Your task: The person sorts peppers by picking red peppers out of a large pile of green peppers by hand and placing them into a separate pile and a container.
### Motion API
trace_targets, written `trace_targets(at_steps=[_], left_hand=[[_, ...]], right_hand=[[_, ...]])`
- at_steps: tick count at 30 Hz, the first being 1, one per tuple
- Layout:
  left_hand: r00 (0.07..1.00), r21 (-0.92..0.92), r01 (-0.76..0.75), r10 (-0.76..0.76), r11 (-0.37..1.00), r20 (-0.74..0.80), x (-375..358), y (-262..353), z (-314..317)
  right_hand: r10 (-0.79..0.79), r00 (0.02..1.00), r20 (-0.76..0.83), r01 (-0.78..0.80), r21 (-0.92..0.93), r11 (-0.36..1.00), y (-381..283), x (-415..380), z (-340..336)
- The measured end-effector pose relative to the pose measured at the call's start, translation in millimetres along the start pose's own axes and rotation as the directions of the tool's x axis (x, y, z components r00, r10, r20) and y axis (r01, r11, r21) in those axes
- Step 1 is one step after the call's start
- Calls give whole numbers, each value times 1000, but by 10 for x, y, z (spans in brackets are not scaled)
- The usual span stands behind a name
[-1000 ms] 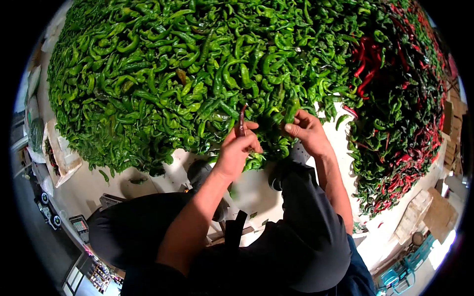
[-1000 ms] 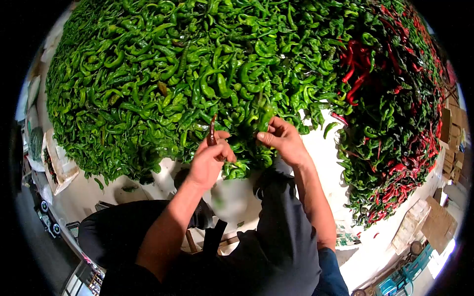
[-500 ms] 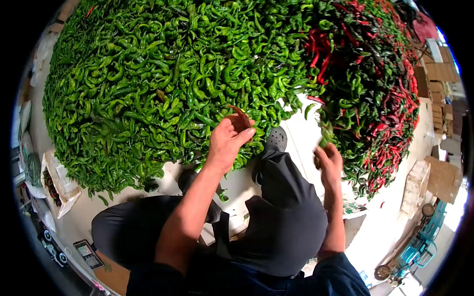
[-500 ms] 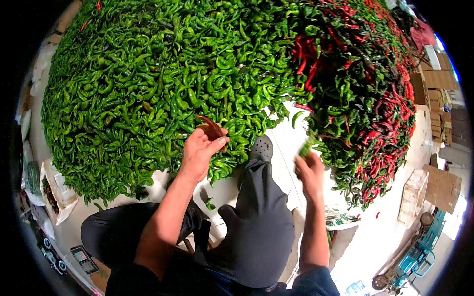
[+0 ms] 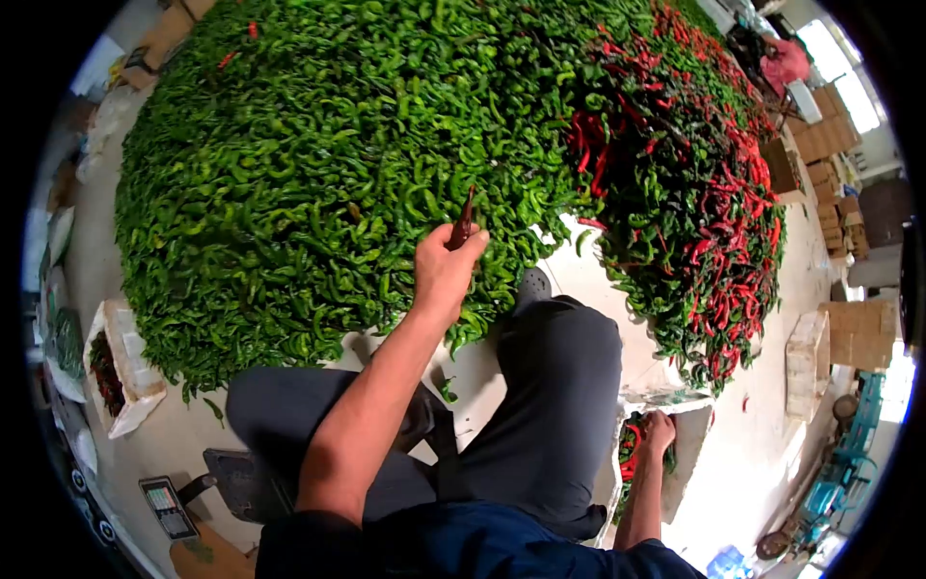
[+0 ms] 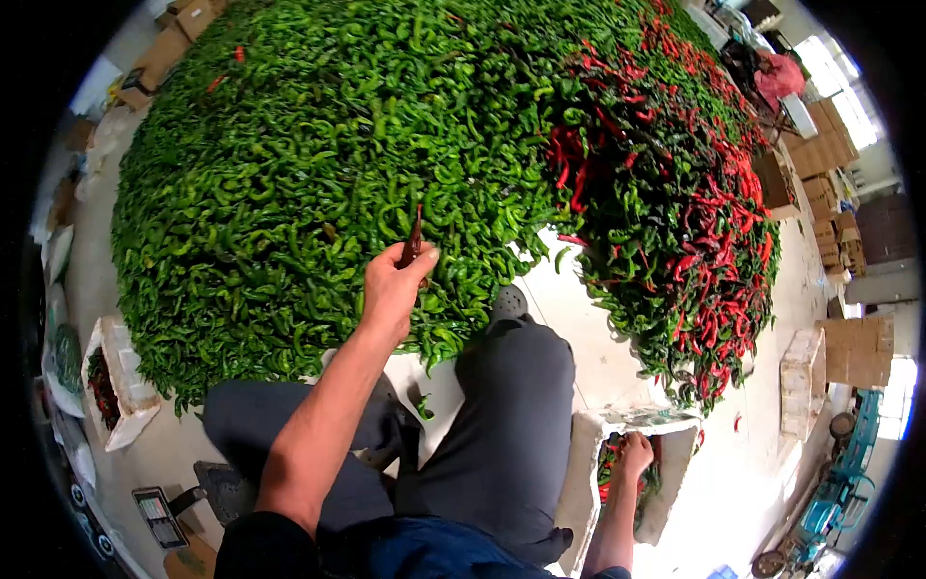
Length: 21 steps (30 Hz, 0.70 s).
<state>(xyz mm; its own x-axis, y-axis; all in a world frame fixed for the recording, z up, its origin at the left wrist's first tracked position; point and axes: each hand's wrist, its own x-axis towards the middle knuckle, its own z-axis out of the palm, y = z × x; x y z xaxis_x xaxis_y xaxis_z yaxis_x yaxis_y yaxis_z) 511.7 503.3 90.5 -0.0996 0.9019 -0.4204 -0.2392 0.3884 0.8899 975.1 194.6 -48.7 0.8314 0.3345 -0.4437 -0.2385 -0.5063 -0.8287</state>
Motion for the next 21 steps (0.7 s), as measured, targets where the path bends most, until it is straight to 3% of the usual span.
trace_targets(at_steps=[2, 4, 5, 6, 8, 10, 12, 13, 16, 18, 20, 21], left_hand=[[991, -184, 136, -137, 974, 7, -169, 298, -187], [987, -354, 153, -123, 923, 104, -304, 478, -603], [995, -438, 90, -62, 895, 79, -415, 592, -852], [999, -515, 26, 1, 857, 53, -538, 695, -1102], [987, -585, -158, 142, 796, -74, -751, 739, -1718], [954, -584, -280, 154, 762, -257, -1030, 652, -2262], [909, -533, -273, 34, 801, -415, -1218, 285, -2796], [885, -600, -234, -88, 765, -458, -1244, -87, -3058], [794, -767, -104, -412, 633, -447, -1272, -1671, -3652], [659, -886, -164, -620, 435, -426, -1415, -2342, -3843], [595, -853, -131, -648, 506, -475, -1674, -2255, -4197], [629, -805, -371, -512, 464, -585, -1769, -2308, -4794]], right_hand=[[8, 992, 122, -2, -52, 999, -399, -518, 626], [-100, 939, 330, 149, -126, 981, -461, -646, 976], [-206, 880, 427, 320, -213, 923, -459, -660, 1115], [-333, 784, 525, 488, -189, 852, -410, -634, 1234], [-445, 520, 729, 812, -259, 523, 210, 323, 1244], [-329, 555, 764, 791, -361, 494, 148, 101, 1432], [-186, 656, 732, 673, -456, 582, -111, -451, 1631], [-142, 678, 721, 639, -483, 599, -161, -605, 1695], [-50, 698, 714, 589, -533, 608, -249, -870, 1912], [-20, 701, 713, 576, -549, 606, -290, -975, 2019], [-2, 692, 722, 579, -553, 599, -344, -1051, 2132], [6, 694, 720, 577, -561, 594, -358, -1079, 2155]])
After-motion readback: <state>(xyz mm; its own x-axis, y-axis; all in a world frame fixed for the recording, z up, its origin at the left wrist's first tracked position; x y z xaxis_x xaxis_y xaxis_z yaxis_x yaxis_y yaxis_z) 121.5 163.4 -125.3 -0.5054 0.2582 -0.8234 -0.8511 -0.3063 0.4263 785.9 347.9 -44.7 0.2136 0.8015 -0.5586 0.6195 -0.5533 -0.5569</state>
